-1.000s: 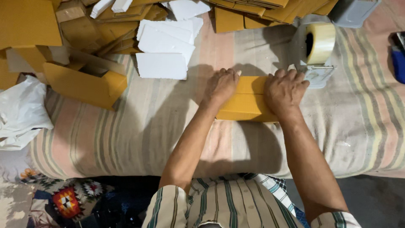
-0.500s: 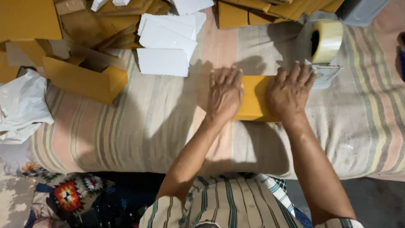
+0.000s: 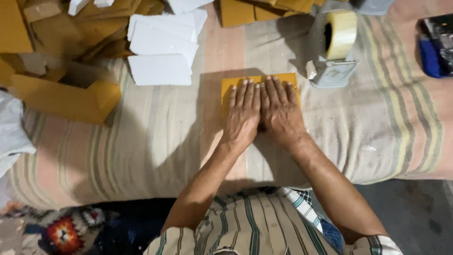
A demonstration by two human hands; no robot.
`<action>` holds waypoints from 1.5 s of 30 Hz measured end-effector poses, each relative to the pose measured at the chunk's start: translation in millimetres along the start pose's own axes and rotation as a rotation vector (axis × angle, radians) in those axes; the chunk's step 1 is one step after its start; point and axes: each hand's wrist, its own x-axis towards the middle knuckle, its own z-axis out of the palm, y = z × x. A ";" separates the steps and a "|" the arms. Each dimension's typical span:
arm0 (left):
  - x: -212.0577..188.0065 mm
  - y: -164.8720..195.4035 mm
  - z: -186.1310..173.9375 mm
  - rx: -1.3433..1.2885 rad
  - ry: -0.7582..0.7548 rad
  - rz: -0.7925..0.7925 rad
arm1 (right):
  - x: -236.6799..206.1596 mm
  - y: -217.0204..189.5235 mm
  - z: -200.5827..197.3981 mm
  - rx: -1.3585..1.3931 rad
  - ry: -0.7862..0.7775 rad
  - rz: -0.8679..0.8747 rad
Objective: The person folds and presses the flaps of small cardboard boxes to form them into rectangular containers. They repeatedly open and close the boxes to ensure the flaps are properly aligned and the boxes hold their shape.
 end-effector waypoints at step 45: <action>-1.2 -16.7 5.5 -0.240 -0.041 -0.153 | 2.3 9.4 -10.7 0.309 -0.020 0.147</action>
